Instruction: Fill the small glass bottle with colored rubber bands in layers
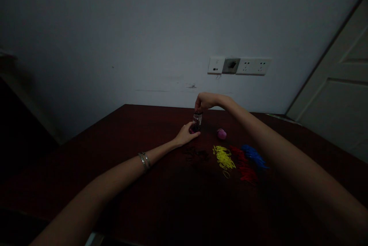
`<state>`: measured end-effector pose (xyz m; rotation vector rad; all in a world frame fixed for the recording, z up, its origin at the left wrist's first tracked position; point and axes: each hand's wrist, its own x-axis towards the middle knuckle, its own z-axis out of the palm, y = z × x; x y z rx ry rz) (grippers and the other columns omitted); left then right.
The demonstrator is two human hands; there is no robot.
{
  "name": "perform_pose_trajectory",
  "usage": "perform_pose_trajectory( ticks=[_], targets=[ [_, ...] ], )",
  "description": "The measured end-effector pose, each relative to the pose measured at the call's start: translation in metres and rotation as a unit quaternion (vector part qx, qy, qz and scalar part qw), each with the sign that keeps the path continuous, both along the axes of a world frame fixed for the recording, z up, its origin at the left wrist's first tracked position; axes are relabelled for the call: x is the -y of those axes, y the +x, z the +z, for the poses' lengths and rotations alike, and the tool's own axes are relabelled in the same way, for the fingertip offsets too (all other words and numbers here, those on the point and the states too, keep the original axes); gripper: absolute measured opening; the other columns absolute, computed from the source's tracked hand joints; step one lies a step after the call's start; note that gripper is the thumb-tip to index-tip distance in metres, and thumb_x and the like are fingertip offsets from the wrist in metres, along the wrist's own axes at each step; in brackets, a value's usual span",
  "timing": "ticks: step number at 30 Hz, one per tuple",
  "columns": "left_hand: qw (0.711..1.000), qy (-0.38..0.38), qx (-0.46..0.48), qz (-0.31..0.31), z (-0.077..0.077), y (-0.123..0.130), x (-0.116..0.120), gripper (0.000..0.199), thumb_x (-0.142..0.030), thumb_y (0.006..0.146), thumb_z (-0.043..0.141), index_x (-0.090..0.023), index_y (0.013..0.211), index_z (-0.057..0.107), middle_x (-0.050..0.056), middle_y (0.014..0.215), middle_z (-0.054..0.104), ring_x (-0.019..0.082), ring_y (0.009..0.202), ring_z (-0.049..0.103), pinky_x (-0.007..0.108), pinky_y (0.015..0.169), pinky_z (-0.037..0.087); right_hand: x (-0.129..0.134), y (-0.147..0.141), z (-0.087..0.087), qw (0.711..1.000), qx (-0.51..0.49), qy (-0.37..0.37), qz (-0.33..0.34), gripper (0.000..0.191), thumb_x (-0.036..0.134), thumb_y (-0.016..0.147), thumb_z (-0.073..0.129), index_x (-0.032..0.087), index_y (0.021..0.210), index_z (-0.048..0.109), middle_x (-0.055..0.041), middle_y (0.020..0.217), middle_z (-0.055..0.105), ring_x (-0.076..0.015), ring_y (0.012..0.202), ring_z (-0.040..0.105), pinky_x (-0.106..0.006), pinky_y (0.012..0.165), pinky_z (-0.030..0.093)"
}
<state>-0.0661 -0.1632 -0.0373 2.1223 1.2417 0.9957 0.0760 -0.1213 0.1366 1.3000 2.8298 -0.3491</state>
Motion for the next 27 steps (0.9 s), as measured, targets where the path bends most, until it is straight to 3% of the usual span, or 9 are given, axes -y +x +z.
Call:
perform_pose_trajectory(
  ticks=[8,12,16,19,23,27],
  targets=[
    [0.998,-0.026,0.053,0.010,0.003,0.001,0.001,0.062,-0.039,0.069,0.066,-0.013,0.121,0.045,0.009,0.103,0.057,0.016,0.085,0.051,0.032,0.078,0.043,0.005,0.005,0.006,0.999,-0.050,-0.003,-0.005,0.023,0.015,0.063,0.061,0.010,0.083,0.070,-0.0030,0.066,0.064,-0.0102,0.056,0.052,-0.024,0.054,0.040],
    [0.997,-0.022,0.076,0.018,0.011,-0.012,-0.001,0.049,-0.038,0.076,0.059,-0.013,0.118,0.049,0.009,0.105,0.057,0.016,0.091,0.052,0.031,0.084,0.042,0.020,0.022,0.002,0.995,-0.093,0.023,0.002,0.020,0.016,0.065,0.059,0.012,0.081,0.070,-0.0030,0.069,0.065,-0.0114,0.062,0.054,-0.024,0.058,0.040],
    [1.000,-0.005,-0.008,0.004,0.026,-0.037,0.001,0.030,-0.032,0.077,0.056,-0.012,0.098,0.061,0.008,0.098,0.060,0.016,0.089,0.054,0.031,0.082,0.042,0.052,0.037,-0.020,0.995,-0.090,-0.033,0.017,0.019,0.017,0.068,0.056,0.014,0.082,0.069,-0.0029,0.071,0.066,-0.0124,0.063,0.055,-0.024,0.056,0.040],
    [0.989,0.010,-0.128,-0.075,0.040,-0.051,0.010,0.025,-0.031,0.075,0.058,-0.013,0.091,0.065,0.007,0.093,0.061,0.017,0.088,0.055,0.030,0.082,0.041,0.077,0.040,-0.047,0.994,-0.052,-0.089,0.034,0.023,0.014,0.066,0.057,0.014,0.085,0.069,-0.0030,0.073,0.066,-0.0129,0.063,0.056,-0.024,0.055,0.040],
    [0.957,0.016,-0.226,-0.183,0.052,-0.052,0.032,0.039,-0.042,0.071,0.064,-0.017,0.100,0.064,0.007,0.101,0.059,0.019,0.096,0.052,0.031,0.087,0.037,0.097,0.038,-0.079,0.993,-0.021,-0.108,0.035,0.033,0.020,0.062,0.065,0.017,0.095,0.068,-0.0031,0.082,0.067,-0.0148,0.070,0.059,-0.025,0.061,0.042],
    [0.932,0.005,-0.263,-0.247,0.052,-0.042,0.050,0.052,-0.046,0.064,0.069,-0.018,0.106,0.060,0.008,0.107,0.056,0.022,0.102,0.049,0.031,0.087,0.037,0.103,0.035,-0.096,0.992,-0.022,-0.114,0.048,0.041,0.021,0.060,0.067,0.018,0.101,0.066,-0.0039,0.092,0.066,-0.0166,0.078,0.059,-0.024,0.065,0.043]
  ],
)
